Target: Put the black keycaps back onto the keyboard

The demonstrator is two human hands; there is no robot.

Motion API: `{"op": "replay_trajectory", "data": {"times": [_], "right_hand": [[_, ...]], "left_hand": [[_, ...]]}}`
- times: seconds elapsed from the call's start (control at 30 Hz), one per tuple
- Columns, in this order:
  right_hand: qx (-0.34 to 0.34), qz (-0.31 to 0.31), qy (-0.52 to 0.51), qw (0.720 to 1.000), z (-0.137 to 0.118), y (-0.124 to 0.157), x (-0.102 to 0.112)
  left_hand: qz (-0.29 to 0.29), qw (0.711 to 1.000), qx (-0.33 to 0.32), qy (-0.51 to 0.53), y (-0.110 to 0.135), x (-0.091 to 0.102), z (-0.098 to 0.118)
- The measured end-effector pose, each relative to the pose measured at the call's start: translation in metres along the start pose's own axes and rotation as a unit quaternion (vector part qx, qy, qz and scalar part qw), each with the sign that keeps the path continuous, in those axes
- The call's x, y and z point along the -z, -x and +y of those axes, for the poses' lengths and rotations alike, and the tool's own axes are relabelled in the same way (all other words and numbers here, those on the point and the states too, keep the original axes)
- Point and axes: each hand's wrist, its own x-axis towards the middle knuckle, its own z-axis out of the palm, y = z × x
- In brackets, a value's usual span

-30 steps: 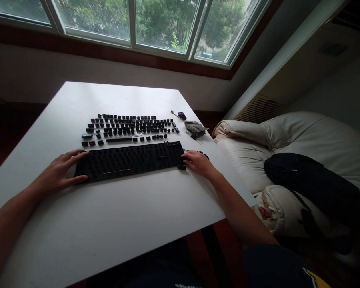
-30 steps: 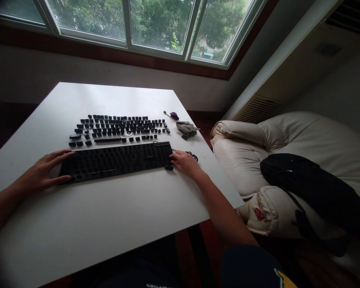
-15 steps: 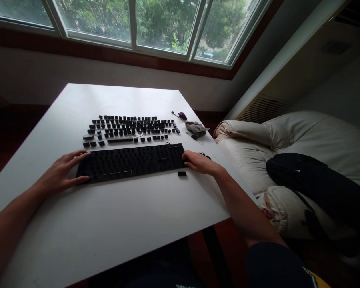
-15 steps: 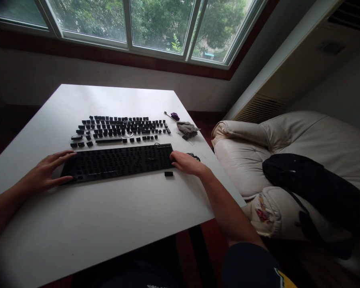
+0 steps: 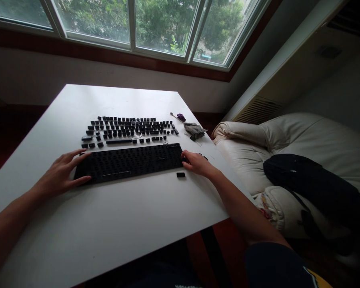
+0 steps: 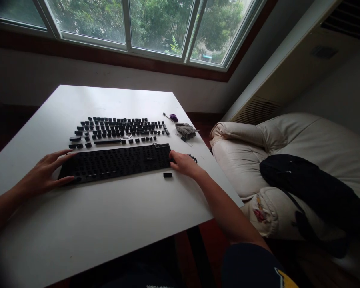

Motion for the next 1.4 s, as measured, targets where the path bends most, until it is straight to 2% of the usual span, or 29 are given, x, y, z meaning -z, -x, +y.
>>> {"op": "replay_trajectory", "data": {"times": [0.07, 0.2, 0.4, 0.57, 0.7, 0.8, 0.9, 1.1, 1.4], "right_hand": [[-0.002, 0.012, -0.002, 1.000, -0.001, 0.001, 0.000], [-0.009, 0.023, -0.018, 1.000, -0.002, 0.002, 0.000], [-0.093, 0.034, -0.015, 0.995, -0.002, -0.003, -0.005], [-0.176, -0.017, 0.058, 0.982, -0.005, -0.013, -0.007], [-0.165, -0.089, 0.083, 0.979, -0.005, -0.019, 0.001], [-0.138, -0.126, 0.099, 0.977, -0.004, -0.022, 0.008], [-0.128, -0.126, 0.118, 0.977, -0.005, -0.024, 0.011], [-0.147, -0.085, 0.134, 0.976, -0.014, -0.020, 0.004], [-0.198, -0.028, 0.155, 0.967, -0.029, -0.011, -0.005]], "left_hand": [[0.008, 0.999, -0.030, -0.006, -0.008, 0.002, 0.018], [-0.011, 0.991, -0.133, -0.010, -0.033, -0.006, 0.059], [-0.028, 0.976, -0.217, 0.004, -0.076, -0.028, 0.123], [-0.028, 0.969, -0.247, 0.006, -0.108, -0.052, 0.171], [-0.020, 0.962, -0.270, 0.012, -0.135, -0.067, 0.196], [-0.012, 0.963, -0.270, 0.016, -0.154, -0.076, 0.208], [-0.015, 0.960, -0.278, 0.020, -0.166, -0.086, 0.215], [-0.012, 0.964, -0.265, 0.033, -0.168, -0.100, 0.218], [-0.006, 0.969, -0.247, 0.028, -0.168, -0.102, 0.218]]}}
